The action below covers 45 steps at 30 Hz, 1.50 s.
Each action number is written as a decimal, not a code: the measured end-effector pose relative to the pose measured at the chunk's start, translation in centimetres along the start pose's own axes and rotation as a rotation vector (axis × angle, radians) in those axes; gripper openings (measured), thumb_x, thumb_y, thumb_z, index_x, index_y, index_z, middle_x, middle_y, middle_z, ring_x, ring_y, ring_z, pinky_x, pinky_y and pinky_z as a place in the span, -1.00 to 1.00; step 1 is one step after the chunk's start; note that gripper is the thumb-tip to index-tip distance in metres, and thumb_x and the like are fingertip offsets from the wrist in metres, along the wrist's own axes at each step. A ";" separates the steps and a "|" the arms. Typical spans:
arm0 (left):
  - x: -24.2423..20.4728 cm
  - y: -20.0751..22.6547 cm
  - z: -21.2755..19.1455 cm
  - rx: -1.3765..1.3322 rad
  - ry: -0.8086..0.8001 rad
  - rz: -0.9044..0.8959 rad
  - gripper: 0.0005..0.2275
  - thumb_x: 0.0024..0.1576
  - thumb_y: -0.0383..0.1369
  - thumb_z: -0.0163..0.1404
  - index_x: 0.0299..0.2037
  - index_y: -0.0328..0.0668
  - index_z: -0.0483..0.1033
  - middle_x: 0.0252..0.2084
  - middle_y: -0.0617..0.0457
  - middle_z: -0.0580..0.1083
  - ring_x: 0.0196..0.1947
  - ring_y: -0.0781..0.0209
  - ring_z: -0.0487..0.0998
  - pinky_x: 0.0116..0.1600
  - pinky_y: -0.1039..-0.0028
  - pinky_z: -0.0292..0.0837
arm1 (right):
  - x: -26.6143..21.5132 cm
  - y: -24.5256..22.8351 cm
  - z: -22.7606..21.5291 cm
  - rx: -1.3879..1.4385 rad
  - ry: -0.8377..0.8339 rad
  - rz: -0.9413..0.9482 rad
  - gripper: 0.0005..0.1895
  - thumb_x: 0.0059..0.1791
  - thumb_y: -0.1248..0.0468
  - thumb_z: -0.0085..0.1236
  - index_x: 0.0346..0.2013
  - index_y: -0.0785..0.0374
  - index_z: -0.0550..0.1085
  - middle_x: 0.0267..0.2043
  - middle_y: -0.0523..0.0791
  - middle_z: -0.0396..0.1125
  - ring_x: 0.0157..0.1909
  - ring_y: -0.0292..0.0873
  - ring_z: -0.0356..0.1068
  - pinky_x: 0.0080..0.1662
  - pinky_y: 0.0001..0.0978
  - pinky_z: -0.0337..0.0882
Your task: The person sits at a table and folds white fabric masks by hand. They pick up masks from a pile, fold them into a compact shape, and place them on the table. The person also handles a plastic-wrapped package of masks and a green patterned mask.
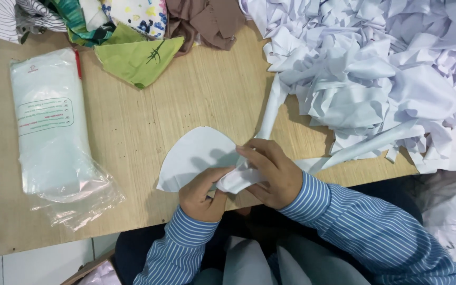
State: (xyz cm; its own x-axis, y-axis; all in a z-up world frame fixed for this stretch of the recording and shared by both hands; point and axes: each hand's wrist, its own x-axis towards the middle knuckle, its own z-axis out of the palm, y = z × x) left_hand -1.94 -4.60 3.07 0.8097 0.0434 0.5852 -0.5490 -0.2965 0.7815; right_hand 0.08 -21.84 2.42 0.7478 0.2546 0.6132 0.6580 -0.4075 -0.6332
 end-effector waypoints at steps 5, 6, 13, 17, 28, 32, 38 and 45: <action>-0.2 -0.8 -0.6 -0.102 -0.102 -0.087 -0.82 0.14 -0.61 0.04 -0.10 -0.29 0.64 -0.23 0.06 0.66 -0.19 0.33 0.60 -0.03 0.48 0.61 | -0.2 1.7 -2.9 -0.065 -0.140 0.148 -0.76 -0.16 0.31 0.26 -0.21 0.27 0.62 -0.29 0.07 0.34 -0.34 0.18 0.36 -0.30 0.01 0.44; -0.5 -2.1 -0.7 -0.082 -0.141 -0.051 -0.77 0.03 -0.59 0.13 -0.12 -0.23 0.69 -0.23 0.00 0.69 -0.29 0.07 0.74 -0.19 0.33 0.73 | -0.1 1.7 -3.8 -0.049 -0.176 0.279 -0.71 -0.22 0.37 0.24 -0.21 0.34 0.61 -0.31 0.19 0.45 -0.32 0.34 0.46 -0.27 0.18 0.48; 1.0 -0.3 -1.1 -0.072 -0.315 -0.131 -0.84 0.28 -0.46 -0.05 -0.02 -0.31 0.54 -0.12 -0.09 0.63 -0.10 0.08 0.69 0.04 0.41 0.66 | 2.6 5.0 -15.7 0.020 0.278 0.918 -0.83 0.02 0.23 0.34 -0.14 0.19 0.58 -0.20 -0.13 0.51 -0.25 -0.25 0.48 -0.17 -0.44 0.58; 1.0 -0.5 -1.0 -0.054 -0.344 -0.133 -0.84 0.29 -0.44 -0.06 -0.04 -0.31 0.56 -0.14 -0.08 0.63 -0.11 0.08 0.70 0.02 0.41 0.67 | 2.7 5.8 -19.4 0.235 0.740 0.908 -0.70 0.03 0.09 0.32 -0.10 0.19 0.49 -0.19 -0.14 0.50 -0.23 -0.25 0.61 -0.25 -0.59 0.75; 0.0 -2.2 0.3 0.004 -0.444 0.056 -0.85 0.27 -0.52 -0.05 -0.04 -0.34 0.55 -0.15 -0.09 0.62 -0.17 0.04 0.68 -0.05 0.39 0.66 | -4.0 15.1 -26.7 0.072 0.844 0.618 -0.41 0.10 -0.01 0.39 0.17 0.38 0.40 0.23 0.04 0.44 0.28 -0.03 0.66 0.32 -0.38 0.83; 0.7 -1.4 1.4 0.079 -0.494 0.089 -0.84 0.28 -0.48 -0.06 -0.05 -0.34 0.58 -0.16 -0.09 0.63 -0.17 0.03 0.68 -0.07 0.35 0.63 | -7.6 14.2 -28.5 -0.868 0.356 0.596 -0.50 0.41 -0.01 0.27 0.00 0.44 0.43 -0.14 0.07 0.38 -0.20 -0.03 0.44 -0.24 -0.27 0.50; 2.9 2.0 5.9 0.154 -0.622 0.221 -0.80 0.31 -0.39 -0.11 -0.10 -0.30 0.59 -0.15 -0.05 0.62 -0.16 0.01 0.64 -0.05 0.29 0.53 | -9.4 10.2 -29.2 -0.956 0.119 0.784 -0.38 0.38 -0.10 0.39 0.01 0.54 0.62 -0.18 0.17 0.53 -0.20 0.09 0.53 -0.21 -0.07 0.53; 5.8 2.9 16.2 0.418 -0.653 0.228 -0.62 0.00 -0.33 0.27 0.06 -0.06 0.57 -0.04 0.09 0.60 -0.07 0.02 0.58 -0.05 0.22 0.49 | -1.5 -0.5 -24.8 -0.714 0.059 0.808 -0.84 0.12 0.25 0.35 -0.05 0.23 0.63 -0.29 -0.09 0.50 -0.30 -0.18 0.48 -0.33 -0.22 0.48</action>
State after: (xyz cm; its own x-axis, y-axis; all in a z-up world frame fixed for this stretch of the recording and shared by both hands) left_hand 4.48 -20.66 5.21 0.7156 -0.5890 0.3754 -0.6971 -0.5686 0.4368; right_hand -3.54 -43.78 13.49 0.9193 -0.3544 0.1711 -0.2468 -0.8579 -0.4508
